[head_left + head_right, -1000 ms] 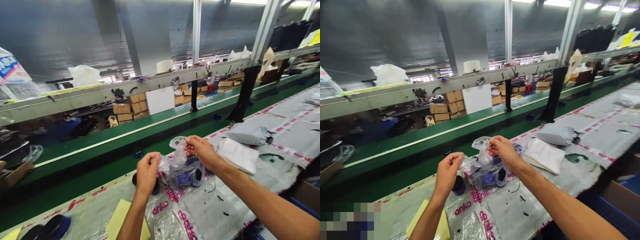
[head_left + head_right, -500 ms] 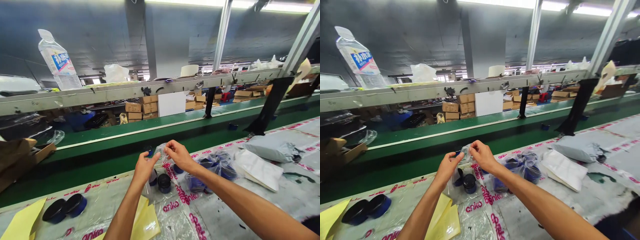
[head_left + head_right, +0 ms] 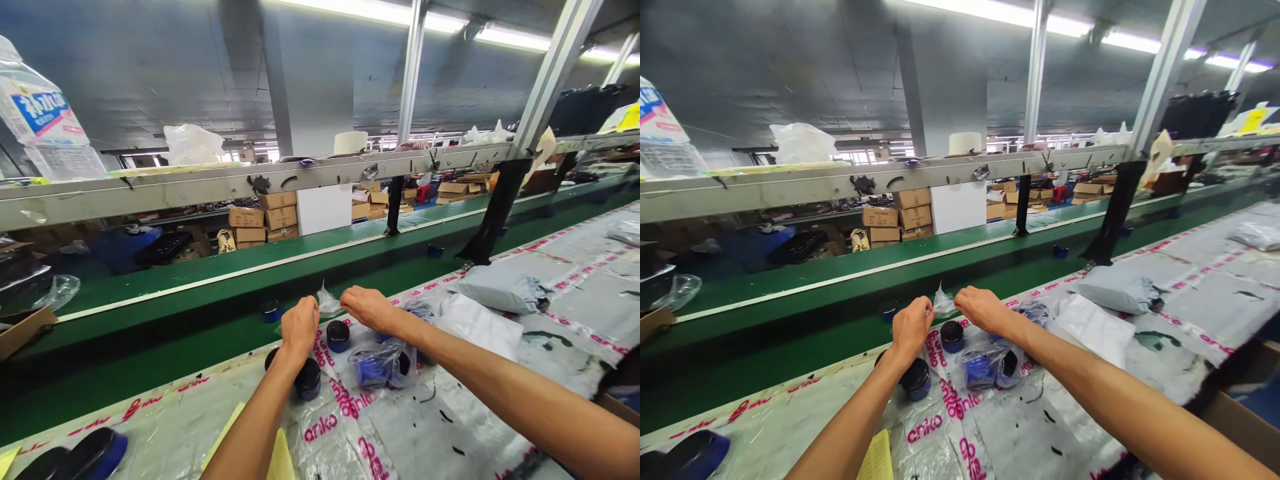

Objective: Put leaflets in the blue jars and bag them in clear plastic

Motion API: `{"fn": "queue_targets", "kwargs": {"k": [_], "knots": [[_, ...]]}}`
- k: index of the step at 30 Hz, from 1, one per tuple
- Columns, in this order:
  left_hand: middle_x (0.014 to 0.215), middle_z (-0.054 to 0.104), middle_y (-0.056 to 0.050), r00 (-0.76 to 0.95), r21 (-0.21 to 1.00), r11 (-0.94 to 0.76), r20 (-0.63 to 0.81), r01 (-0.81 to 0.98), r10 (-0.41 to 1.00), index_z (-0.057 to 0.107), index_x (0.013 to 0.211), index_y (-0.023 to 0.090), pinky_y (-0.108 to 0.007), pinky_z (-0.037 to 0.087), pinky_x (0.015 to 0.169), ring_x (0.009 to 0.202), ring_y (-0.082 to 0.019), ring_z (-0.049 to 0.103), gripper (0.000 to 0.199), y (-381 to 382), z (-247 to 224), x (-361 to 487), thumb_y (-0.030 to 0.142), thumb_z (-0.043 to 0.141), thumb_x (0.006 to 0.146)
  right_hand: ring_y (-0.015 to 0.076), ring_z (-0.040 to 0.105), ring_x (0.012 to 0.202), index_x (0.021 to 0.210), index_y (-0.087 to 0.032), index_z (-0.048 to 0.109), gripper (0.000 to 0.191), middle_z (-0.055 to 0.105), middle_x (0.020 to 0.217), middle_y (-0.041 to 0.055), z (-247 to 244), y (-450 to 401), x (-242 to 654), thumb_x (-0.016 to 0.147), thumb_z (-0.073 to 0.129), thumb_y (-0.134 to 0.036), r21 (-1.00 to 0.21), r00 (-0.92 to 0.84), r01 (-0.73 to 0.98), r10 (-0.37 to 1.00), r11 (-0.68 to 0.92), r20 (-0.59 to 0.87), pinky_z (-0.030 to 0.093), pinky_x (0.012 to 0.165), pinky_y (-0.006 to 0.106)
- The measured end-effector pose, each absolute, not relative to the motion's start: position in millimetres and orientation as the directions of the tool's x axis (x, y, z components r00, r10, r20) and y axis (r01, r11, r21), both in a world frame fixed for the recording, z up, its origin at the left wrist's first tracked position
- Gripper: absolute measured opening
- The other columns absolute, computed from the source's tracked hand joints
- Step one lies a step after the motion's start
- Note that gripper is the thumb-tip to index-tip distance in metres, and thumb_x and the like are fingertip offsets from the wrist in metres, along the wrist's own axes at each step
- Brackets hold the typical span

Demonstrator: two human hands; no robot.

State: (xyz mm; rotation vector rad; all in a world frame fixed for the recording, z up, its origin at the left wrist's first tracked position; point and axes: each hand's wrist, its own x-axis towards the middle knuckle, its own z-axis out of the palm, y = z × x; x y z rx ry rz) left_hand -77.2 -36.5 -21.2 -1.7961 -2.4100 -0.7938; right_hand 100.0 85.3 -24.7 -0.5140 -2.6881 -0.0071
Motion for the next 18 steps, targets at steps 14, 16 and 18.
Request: {"fn": "queue_targets", "kwargs": {"k": [14, 16, 18], "knots": [[0.085, 0.068, -0.001, -0.291, 0.313, 0.242, 0.120, 0.918, 0.949, 0.065, 0.098, 0.017, -0.034, 0.052, 0.076, 0.079, -0.016, 0.065, 0.023, -36, -35, -78, 0.039, 0.059, 0.095, 0.0228, 0.069, 0.087, 0.095, -0.016, 0.071, 0.011, 0.074, 0.093, 0.0098, -42, 85, 104, 0.092, 0.061, -0.019, 0.093, -0.907, 0.391, 0.366, 0.916, 0.207, 0.042, 0.073, 0.029], [0.084, 0.068, 0.000, -0.264, 0.295, 0.219, 0.122, 0.930, 0.957, 0.065, 0.097, 0.017, -0.033, 0.050, 0.075, 0.078, -0.016, 0.064, 0.018, -42, -33, -78, 0.034, 0.059, 0.094, 0.0222, 0.069, 0.086, 0.096, -0.017, 0.071, 0.011, 0.074, 0.092, 0.0087, -43, 83, 109, 0.092, 0.060, -0.020, 0.090, -0.907, 0.388, 0.362, 0.917, 0.217, 0.042, 0.072, 0.028], [0.086, 0.069, 0.000, -0.213, 0.263, 0.172, 0.137, 0.949, 0.967, 0.065, 0.097, 0.019, -0.031, 0.047, 0.075, 0.081, -0.016, 0.064, 0.010, -50, -31, -78, 0.027, 0.059, 0.093, 0.0215, 0.068, 0.086, 0.099, -0.018, 0.070, 0.013, 0.074, 0.093, 0.0075, -43, 81, 115, 0.093, 0.059, -0.020, 0.093, -0.910, 0.373, 0.345, 0.923, 0.228, 0.042, 0.072, 0.028]]}}
